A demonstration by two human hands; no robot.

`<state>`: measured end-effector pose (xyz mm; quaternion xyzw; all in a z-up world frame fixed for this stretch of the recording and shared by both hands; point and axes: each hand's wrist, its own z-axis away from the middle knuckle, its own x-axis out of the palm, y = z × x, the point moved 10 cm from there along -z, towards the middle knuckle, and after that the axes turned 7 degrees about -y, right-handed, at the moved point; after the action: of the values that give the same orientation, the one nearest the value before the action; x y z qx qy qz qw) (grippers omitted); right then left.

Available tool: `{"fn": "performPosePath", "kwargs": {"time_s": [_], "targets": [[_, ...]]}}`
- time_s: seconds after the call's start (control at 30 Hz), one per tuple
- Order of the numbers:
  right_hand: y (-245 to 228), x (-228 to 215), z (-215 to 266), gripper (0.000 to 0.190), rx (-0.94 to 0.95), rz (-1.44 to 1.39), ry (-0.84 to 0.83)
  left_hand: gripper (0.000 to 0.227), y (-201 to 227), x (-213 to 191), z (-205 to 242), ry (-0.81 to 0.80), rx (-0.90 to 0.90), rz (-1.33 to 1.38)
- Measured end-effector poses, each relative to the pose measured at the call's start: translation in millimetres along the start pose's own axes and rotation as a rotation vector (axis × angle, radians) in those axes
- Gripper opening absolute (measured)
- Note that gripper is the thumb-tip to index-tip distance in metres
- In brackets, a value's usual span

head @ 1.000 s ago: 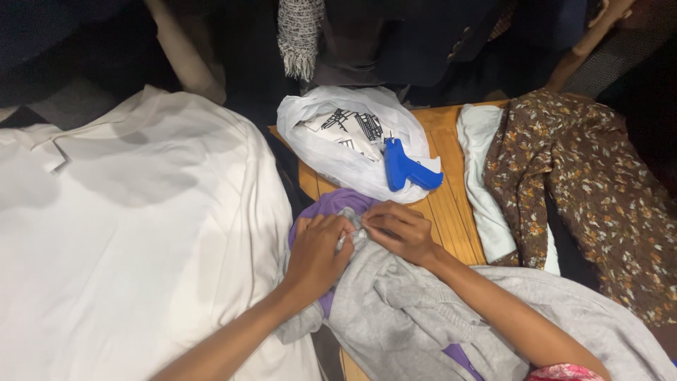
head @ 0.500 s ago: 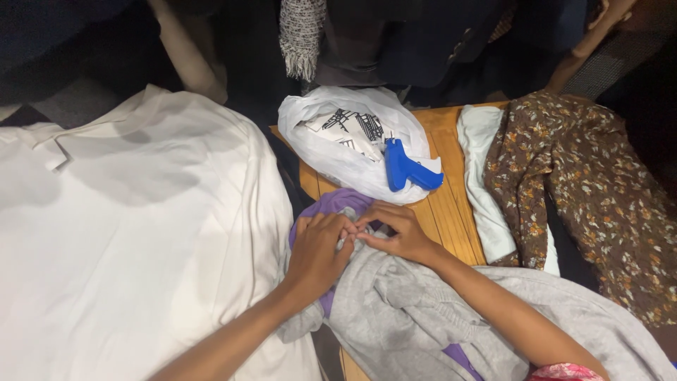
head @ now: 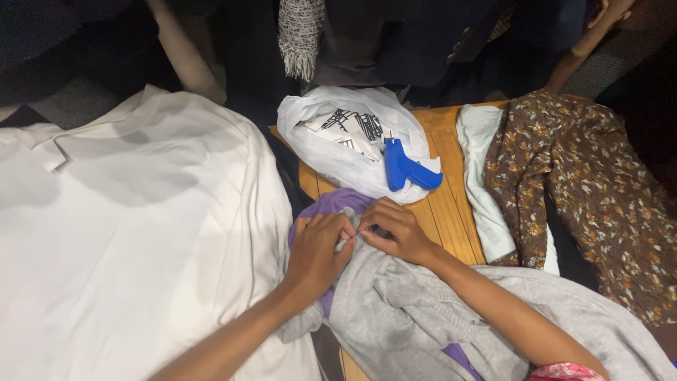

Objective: Attaching price tags to clothing items using a tagging gun and then folding them on a table

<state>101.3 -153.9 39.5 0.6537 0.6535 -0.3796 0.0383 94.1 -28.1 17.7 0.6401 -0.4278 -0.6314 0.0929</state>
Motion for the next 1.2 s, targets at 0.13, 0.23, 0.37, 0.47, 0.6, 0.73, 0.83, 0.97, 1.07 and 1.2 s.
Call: {"fn": "performPosePath", "kwargs": {"time_s": [0.13,0.23,0.37,0.47,0.6,0.73,0.83,0.97,1.07,1.2], "targets": [[-6.4,-1.4,-4.3,0.016,-0.03,-0.007,0.007,0.014,0.2,-1.0,0.2,0.009,-0.008,-0.024],[-7.7,-5.7,-5.2,0.018,-0.031,0.009,0.034,0.012,-3.3,1.9,0.3,-0.001,-0.02,-0.054],[0.1,-21.2,-2.8,0.014,0.014,0.148,0.143,0.008,-10.2,10.5,1.2,-0.036,-0.036,-0.124],[2.9,-38.7,-9.1,0.012,0.098,0.279,0.19,0.007,-13.6,19.5,-0.9,-0.045,-0.01,-0.171],[17.2,-55.2,-6.7,0.011,0.144,0.453,0.183,0.008,-11.0,19.0,0.1,-0.069,-0.022,-0.1],[32.6,-57.1,-22.2,0.008,0.246,0.655,0.104,0.004,-9.8,22.7,-0.8,-0.101,-0.03,0.076],[60.2,-46.8,-37.5,0.007,0.274,0.665,0.076,0.004,-12.5,23.0,-2.0,-0.111,-0.049,0.177],[84.6,-13.8,-84.1,0.009,0.292,0.668,-0.111,0.008,-19.4,26.0,-5.3,-0.082,-0.05,0.314],[113.1,9.7,-107.3,0.009,0.342,0.728,-0.241,0.007,-44.0,51.4,-10.7,-0.083,-0.084,0.424],[163.5,31.0,-106.6,0.026,0.417,0.719,-0.367,0.007,-58.3,70.6,-15.4,-0.081,-0.111,0.576]]}}
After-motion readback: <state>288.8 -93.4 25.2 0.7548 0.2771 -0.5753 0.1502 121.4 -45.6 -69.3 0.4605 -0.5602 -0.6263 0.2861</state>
